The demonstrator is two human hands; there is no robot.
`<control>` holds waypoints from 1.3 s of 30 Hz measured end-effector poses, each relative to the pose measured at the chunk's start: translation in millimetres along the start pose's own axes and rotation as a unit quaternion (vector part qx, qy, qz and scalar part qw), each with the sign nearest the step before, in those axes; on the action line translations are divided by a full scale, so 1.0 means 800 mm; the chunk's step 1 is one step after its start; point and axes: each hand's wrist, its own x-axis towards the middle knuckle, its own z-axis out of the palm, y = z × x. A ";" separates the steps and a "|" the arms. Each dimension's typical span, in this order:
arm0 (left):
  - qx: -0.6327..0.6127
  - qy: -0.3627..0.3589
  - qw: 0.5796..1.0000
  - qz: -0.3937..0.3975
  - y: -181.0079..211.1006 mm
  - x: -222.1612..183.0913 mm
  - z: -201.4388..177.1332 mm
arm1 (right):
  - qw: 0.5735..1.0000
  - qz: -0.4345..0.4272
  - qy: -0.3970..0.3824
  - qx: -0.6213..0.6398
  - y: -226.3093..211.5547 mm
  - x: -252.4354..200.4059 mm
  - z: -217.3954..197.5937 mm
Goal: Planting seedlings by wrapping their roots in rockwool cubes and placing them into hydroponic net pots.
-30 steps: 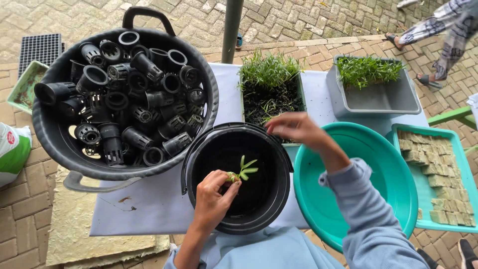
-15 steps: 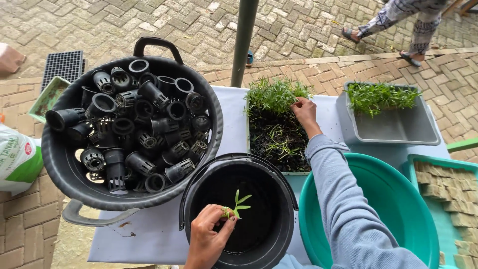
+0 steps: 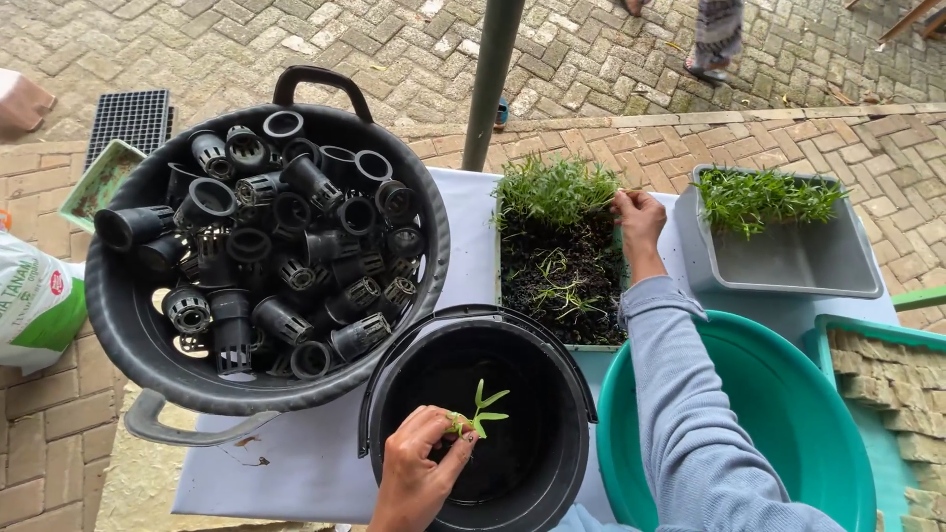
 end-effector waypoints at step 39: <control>-0.222 0.107 0.969 -0.001 -0.009 -0.011 -0.003 | 0.714 -0.209 -0.646 -0.172 -0.294 -0.378 0.045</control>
